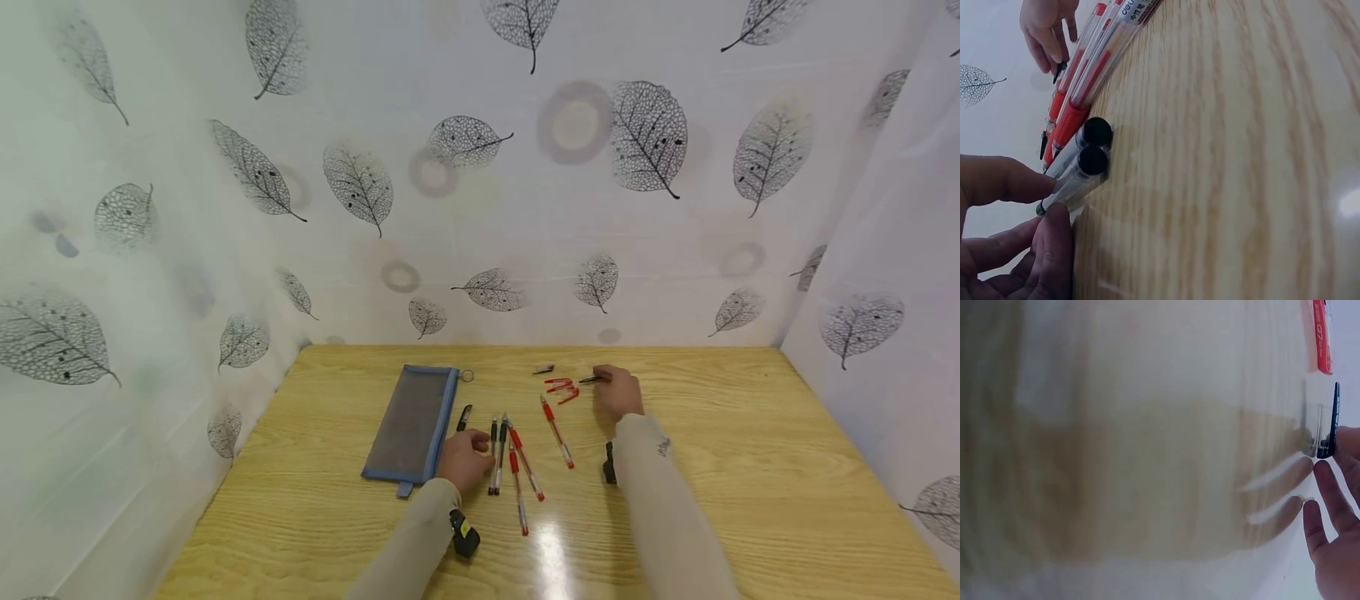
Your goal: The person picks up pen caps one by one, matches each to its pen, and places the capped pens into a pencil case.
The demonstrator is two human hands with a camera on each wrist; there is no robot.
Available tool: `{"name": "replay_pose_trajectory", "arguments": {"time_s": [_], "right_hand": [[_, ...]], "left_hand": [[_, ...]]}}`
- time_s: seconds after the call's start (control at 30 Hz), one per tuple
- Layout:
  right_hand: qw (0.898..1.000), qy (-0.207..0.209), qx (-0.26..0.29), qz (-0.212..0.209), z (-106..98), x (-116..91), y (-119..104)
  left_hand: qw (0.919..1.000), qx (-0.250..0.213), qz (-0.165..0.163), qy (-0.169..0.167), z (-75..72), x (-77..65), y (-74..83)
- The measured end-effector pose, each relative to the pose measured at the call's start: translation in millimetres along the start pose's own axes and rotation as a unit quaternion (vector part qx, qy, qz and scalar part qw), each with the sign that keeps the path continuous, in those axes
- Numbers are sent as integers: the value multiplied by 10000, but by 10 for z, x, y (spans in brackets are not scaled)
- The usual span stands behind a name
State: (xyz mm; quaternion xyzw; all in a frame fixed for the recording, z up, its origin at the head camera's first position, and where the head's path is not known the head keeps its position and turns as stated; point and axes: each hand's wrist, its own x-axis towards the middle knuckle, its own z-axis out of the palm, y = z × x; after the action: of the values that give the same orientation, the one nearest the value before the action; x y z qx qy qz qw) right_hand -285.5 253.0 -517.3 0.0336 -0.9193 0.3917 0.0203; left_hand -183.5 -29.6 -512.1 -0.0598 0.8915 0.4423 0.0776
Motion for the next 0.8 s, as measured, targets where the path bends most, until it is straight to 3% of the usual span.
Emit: {"name": "replay_pose_trajectory", "arguments": {"time_s": [0.4, 0.63, 0.8], "right_hand": [[9975, 554, 124, 414, -21, -32, 137], [9967, 649, 143, 457, -41, -83, 158], [9964, 663, 197, 499, -49, -104, 168]], "left_hand": [[9997, 21, -240, 16, 18, 13, 27], [9994, 65, -333, 57, 39, 31, 34], [9993, 258, -204, 171, 56, 41, 35]]}}
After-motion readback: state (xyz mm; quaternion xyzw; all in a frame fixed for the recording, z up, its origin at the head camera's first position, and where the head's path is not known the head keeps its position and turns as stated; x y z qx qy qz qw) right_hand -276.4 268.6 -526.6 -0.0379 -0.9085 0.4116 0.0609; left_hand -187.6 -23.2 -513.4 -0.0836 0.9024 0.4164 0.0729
